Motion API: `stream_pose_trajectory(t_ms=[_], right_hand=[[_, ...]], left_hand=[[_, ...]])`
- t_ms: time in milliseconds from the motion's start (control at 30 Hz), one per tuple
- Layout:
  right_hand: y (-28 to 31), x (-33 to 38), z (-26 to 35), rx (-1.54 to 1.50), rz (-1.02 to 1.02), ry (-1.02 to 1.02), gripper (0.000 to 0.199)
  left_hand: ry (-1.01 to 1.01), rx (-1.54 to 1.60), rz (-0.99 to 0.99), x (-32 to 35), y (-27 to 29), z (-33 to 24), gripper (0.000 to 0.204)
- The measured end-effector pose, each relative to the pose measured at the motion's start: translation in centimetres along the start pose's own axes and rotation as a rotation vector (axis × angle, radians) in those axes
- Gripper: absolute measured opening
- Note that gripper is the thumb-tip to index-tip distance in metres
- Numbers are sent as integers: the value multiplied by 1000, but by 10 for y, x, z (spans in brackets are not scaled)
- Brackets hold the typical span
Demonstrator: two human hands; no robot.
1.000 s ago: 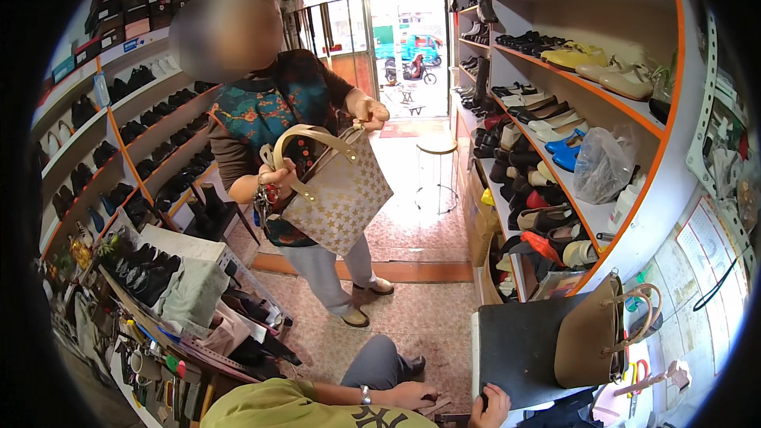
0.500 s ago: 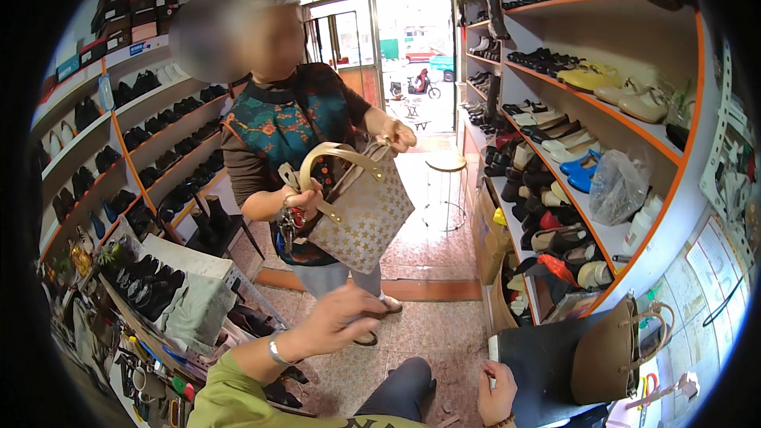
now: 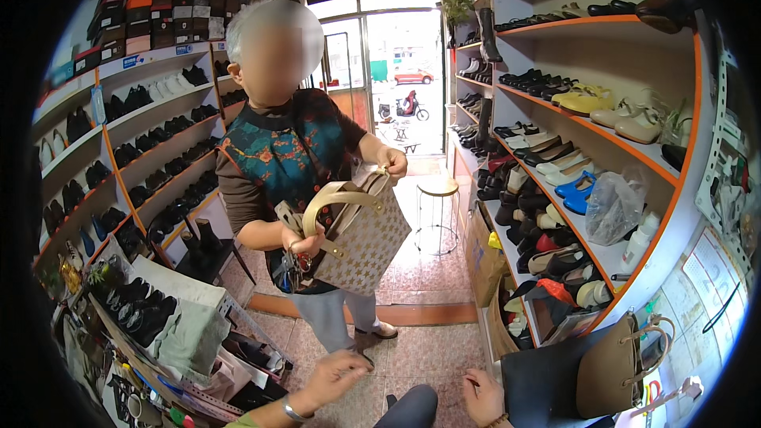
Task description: The person measures and attaches a strap to a handbag using a measuring tape and a small tool, then hands the bag to a customer. The person also handles a plastic-wrapped item and a black fabric piece on the workbench.
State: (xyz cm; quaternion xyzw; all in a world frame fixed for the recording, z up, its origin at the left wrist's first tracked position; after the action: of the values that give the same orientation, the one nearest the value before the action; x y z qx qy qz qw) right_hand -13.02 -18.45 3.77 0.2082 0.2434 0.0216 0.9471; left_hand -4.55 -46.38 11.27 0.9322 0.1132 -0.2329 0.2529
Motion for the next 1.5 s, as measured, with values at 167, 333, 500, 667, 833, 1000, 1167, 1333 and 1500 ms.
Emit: stream_pose_trajectory(t_ms=[167, 333, 500, 667, 833, 1000, 1167, 1333, 1500], right_hand=[[17, 8, -32, 72, -87, -8, 16], [34, 20, -65, 126, -151, -39, 14], [43, 26, -79, 167, -167, -56, 13], [42, 26, -90, 107, -173, -126, 14], [40, 27, -93, 155, -146, -101, 16], [40, 28, -94, 200, -128, -64, 15], [40, 28, -98, 227, -98, -85, 16], [39, 29, -100, 205, -80, -119, 18], [37, 28, -98, 232, -73, -99, 18]], left_hand=[[158, 179, 207, 29, -69, 18, 14], [130, 202, 320, 42, -102, 22, 17], [62, 131, 344, 33, -107, 24, 18], [90, 124, 377, 24, -106, 20, 18], [69, 121, 372, 24, -109, 9, 18], [28, 136, 373, 26, -110, 5, 18], [21, 135, 350, 29, -110, 5, 15], [-42, 87, 279, 14, -89, -1, 12], [-159, 35, 202, -13, -46, -35, 10]])
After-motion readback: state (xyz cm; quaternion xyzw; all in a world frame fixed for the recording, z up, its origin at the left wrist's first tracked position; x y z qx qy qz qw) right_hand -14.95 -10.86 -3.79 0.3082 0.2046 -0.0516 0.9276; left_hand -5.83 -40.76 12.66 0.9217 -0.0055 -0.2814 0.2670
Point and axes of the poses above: each hand's wrist, its own x-axis away from the middle knuckle, its own y-axis out of the back of the hand, z = x × y, the point moved 5 cm from there along -x, towards the middle knuckle, and after that the axes turned 6 degrees about -z, right-handed, at the moved point
